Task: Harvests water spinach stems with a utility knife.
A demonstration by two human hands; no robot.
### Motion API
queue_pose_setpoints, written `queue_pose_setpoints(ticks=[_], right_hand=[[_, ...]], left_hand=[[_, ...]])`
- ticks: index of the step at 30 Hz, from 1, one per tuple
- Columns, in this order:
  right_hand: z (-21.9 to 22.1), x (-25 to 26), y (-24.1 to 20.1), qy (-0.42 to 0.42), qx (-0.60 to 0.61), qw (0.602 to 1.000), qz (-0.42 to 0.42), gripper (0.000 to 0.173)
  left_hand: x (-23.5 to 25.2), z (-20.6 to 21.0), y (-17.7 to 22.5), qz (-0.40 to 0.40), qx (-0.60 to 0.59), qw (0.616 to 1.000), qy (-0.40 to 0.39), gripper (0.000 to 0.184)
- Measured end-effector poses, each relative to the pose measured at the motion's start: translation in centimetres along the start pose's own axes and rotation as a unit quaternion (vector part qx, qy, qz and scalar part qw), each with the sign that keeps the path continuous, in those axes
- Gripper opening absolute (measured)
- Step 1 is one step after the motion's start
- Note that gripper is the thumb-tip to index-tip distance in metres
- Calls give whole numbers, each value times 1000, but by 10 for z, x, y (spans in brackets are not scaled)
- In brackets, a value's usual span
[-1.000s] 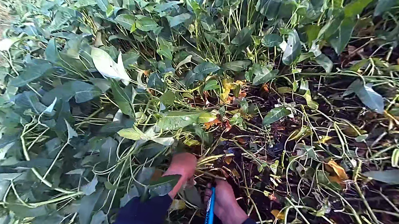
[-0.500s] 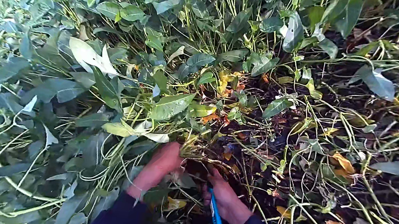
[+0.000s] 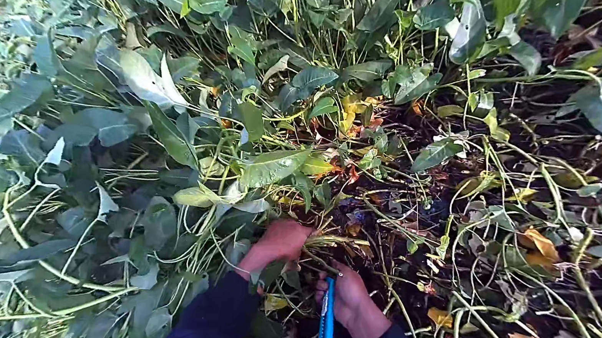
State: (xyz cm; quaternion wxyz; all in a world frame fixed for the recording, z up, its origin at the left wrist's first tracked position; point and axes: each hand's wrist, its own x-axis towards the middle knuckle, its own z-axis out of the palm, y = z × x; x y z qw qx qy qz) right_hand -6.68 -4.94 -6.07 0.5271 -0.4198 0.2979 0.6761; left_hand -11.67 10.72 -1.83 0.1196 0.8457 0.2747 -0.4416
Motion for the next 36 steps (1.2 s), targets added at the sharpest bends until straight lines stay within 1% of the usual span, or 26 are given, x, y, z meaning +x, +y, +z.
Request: queue_pose_setpoints(ticks=[2, 4, 8, 10, 11, 13, 14, 15, 17, 19, 21, 22, 24, 26, 29, 31, 32, 34, 36], right_hand=[[-5, 2, 6, -5, 10, 1000, 0, 39], [-8, 1, 7, -16, 13, 1000, -2, 41], [1, -2, 1, -87, 38, 995, 42, 48], [10, 0, 5, -121, 39, 990, 58, 50], [14, 2, 8, -137, 24, 989, 54, 48], [15, 0, 14, -172, -35, 983, 52, 44], [12, -3, 14, -183, -68, 979, 52, 45], [8, -7, 12, -184, -95, 977, 45, 46], [3, -12, 2, -139, -127, 982, 3, 44], [3, -10, -9, -80, -148, 984, -53, 41], [9, -3, -18, -43, -158, 981, -100, 38], [12, 1, -22, -32, -155, 981, -110, 35], [17, 4, -31, -28, -128, 986, -100, 32], [18, 1, -40, -36, -122, 989, -74, 32], [10, 2, -40, -74, -197, 977, -40, 32], [4, 7, -35, -88, -254, 963, -21, 34], [4, 10, -33, -89, -257, 962, -15, 33], [15, 15, -35, -82, -219, 972, -14, 32], [33, 25, -43, -85, -169, 982, -10, 31]], left_hand=[[0, 2, 2, 0, 18, 1000, 0, 33], [-8, 5, 0, -8, 12, 1000, 24, 24], [-44, -5, -6, -38, -46, 993, 98, 22], [-57, -7, -12, -48, -93, 986, 132, 25], [-60, -7, -19, -50, -127, 979, 151, 30], [-65, -8, -37, -50, -207, 959, 186, 48], [-68, -10, -47, -53, -240, 950, 193, 56], [-69, -12, -55, -61, -260, 945, 191, 58], [-64, -14, -63, -63, -246, 952, 172, 54], [-56, -14, -49, -59, -181, 973, 126, 48], [-39, -8, -33, -55, -115, 987, 94, 42], [-28, -2, -30, -48, -84, 992, 75, 38], [-12, 10, -32, -36, -45, 997, 52, 37], [-6, 20, -39, -45, -30, 998, 29, 41], [-7, 30, -48, -51, -21, 998, -4, 41], [-10, 30, -50, -33, -20, 999, 14, 38], [-13, 31, -51, -19, -23, 999, 29, 37], [-23, 27, -48, 0, -41, 998, 48, 35], [-37, 18, -44, 5, -55, 997, 54, 37]])
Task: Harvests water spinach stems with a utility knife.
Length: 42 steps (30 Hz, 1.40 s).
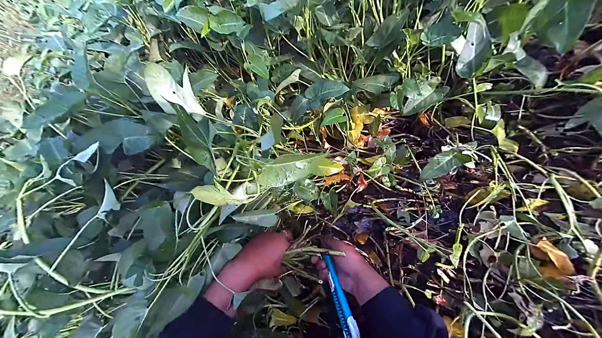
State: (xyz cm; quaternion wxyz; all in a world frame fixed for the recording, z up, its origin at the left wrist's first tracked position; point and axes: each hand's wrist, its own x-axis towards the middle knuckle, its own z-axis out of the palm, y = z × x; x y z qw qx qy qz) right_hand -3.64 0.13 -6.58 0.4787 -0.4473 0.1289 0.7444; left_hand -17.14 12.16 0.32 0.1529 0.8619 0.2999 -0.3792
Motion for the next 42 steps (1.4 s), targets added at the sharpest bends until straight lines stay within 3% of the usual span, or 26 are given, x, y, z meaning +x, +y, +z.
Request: queue_pose_setpoints(ticks=[2, 5, 8, 11, 14, 16, 21, 24, 26, 28, 30, 33, 38, 42], right_hand=[[8, 16, -7, 3, -33, 999, 1, 28], [6, 28, -1, 12, -208, 978, -9, 27], [-6, 9, 13, -18, -315, 949, 4, 43], [-23, -10, 25, -43, -179, 983, -6, 40], [-19, -23, 24, -27, -35, 996, -83, 36], [-11, -22, 20, 9, 0, 992, -124, 33], [0, -13, 12, 87, 30, 979, -180, 31], [-3, -17, 0, 91, 24, 985, -147, 33], [-1, -17, -2, 92, 18, 990, -110, 36], [2, -15, 0, 91, 35, 991, -94, 36], [2, -14, 6, 93, 60, 989, -102, 36], [0, -16, 14, 82, 57, 989, -107, 36], [-11, -19, 4, 62, 57, 993, -80, 37], [-7, -5, 5, 68, 67, 994, -58, 31]], left_hand=[[-11, -7, 5, 7, 2, 1000, 1, 37], [-19, -11, 6, 9, 14, 1000, 0, 39], [-37, -21, -2, -28, -87, 996, 16, 46], [-38, -21, -18, -25, -194, 977, 90, 49], [-18, -27, -11, -23, -173, 980, 94, 85], [-2, -32, 4, -43, -136, 986, 82, 90], [31, -33, 30, -82, -36, 996, -3, 55], [26, -34, 30, -101, -41, 994, -5, 34], [22, -26, 26, -102, -43, 994, 24, 39], [25, -21, 26, -103, -31, 994, 29, 62], [34, -15, 28, -102, -8, 995, 18, 69], [43, -7, 33, -108, 17, 994, -10, 63], [21, -17, 38, -84, 15, 996, 15, 28], [-11, -17, 41, -80, -25, 995, 49, 27]])
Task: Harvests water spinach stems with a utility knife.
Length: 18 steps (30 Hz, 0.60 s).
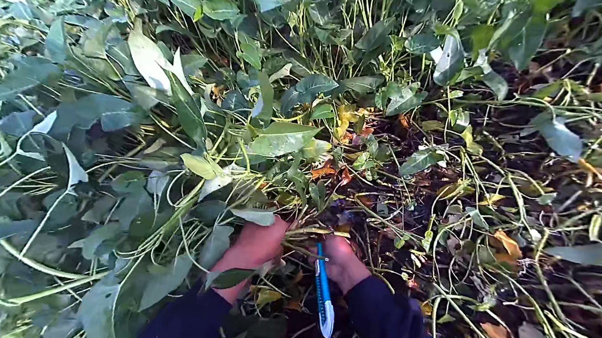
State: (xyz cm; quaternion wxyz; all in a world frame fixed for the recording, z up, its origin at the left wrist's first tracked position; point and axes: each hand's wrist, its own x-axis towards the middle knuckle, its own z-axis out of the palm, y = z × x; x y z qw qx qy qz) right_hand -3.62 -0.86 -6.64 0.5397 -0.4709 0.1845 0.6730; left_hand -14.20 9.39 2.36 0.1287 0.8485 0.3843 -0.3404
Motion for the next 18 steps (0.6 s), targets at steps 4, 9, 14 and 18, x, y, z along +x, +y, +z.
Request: queue_pose_setpoints(ticks=[4, 9, 14, 18], right_hand=[[-15, -3, 7, -72, -95, 993, 7, 38], [-39, -51, 7, -98, -30, 994, 39, 42], [-36, -80, 40, -96, -23, 989, 108, 40], [-33, -71, 60, -42, 16, 996, 82, 39]], left_hand=[[-7, 11, -45, 36, -170, 982, 75, 33], [-21, -26, -75, 50, -251, 966, 45, 39], [-36, -4, -68, 39, -116, 992, 13, 41], [-1, 30, -35, -23, 48, 995, -80, 45]])
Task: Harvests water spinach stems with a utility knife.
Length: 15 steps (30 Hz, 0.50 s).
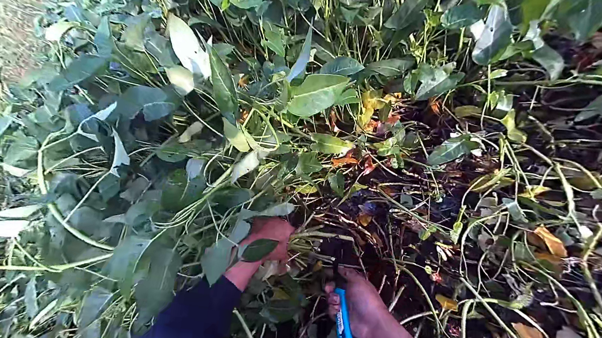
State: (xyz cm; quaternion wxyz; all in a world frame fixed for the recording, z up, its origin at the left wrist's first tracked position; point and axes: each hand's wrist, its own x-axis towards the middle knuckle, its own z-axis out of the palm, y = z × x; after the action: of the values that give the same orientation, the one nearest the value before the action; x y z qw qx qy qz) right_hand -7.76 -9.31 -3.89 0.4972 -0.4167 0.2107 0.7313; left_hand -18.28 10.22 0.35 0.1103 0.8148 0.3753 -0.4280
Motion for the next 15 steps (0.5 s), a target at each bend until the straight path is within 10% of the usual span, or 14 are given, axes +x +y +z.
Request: queue_pose_setpoints(ticks=[10, 15], right_hand=[[14, 27, 3, 76, 41, 996, -14, 36], [5, -11, 15, -25, -171, 985, -28, 51]], left_hand=[[-27, -19, 21, -28, 27, 999, -31, 39], [-29, -13, -17, -4, 17, 1000, 22, 49]])
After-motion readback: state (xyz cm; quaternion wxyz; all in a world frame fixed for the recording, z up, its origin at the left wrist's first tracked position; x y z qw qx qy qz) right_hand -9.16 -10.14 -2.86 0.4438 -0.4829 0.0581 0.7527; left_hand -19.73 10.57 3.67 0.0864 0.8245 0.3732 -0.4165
